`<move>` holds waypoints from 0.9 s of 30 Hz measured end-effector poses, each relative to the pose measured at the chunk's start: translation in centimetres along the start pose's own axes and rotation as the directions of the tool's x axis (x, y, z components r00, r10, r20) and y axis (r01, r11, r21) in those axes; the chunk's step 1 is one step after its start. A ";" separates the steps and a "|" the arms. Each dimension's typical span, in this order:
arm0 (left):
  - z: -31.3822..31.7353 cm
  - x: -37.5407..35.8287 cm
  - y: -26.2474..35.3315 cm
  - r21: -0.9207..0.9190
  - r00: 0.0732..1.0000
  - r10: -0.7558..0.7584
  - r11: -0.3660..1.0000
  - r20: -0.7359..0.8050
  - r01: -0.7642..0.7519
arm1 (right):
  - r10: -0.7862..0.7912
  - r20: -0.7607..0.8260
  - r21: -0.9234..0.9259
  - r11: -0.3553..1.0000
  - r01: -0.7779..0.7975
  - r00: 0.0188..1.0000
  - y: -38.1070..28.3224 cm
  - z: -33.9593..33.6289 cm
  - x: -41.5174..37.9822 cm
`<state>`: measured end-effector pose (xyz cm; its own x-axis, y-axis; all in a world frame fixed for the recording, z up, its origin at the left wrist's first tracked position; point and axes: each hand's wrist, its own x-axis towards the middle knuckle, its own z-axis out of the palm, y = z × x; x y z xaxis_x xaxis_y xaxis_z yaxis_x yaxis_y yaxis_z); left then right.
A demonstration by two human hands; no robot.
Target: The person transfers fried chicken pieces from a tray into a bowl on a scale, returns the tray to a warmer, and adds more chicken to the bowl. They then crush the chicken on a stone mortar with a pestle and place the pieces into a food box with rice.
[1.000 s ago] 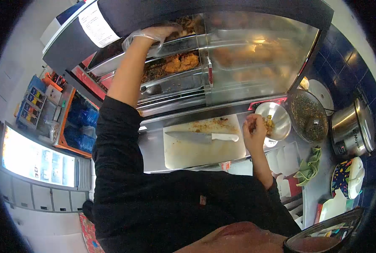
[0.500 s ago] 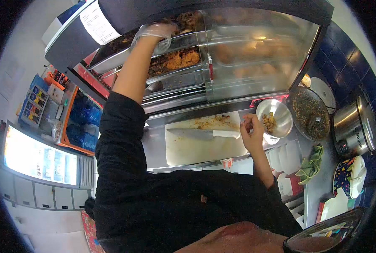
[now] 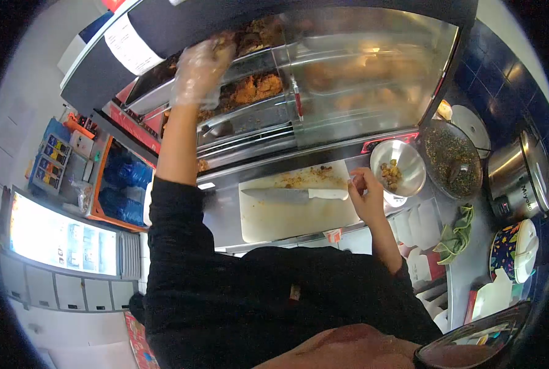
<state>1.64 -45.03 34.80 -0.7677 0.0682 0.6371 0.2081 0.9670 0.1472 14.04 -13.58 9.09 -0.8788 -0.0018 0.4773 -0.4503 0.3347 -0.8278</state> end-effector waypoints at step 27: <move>-2.5 -2.0 -0.1 0.405 0.759 0.641 0.728 -0.114 -0.554 | 0.108 0.031 -0.155 0.983 -0.102 0.994 1.3 -5.3 1.1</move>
<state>4.65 -45.91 35.43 -0.3804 0.6437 0.6641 0.3312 0.7652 -0.5520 13.34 -8.19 10.05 -0.9269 0.0051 0.3752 -0.3280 0.4749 -0.8167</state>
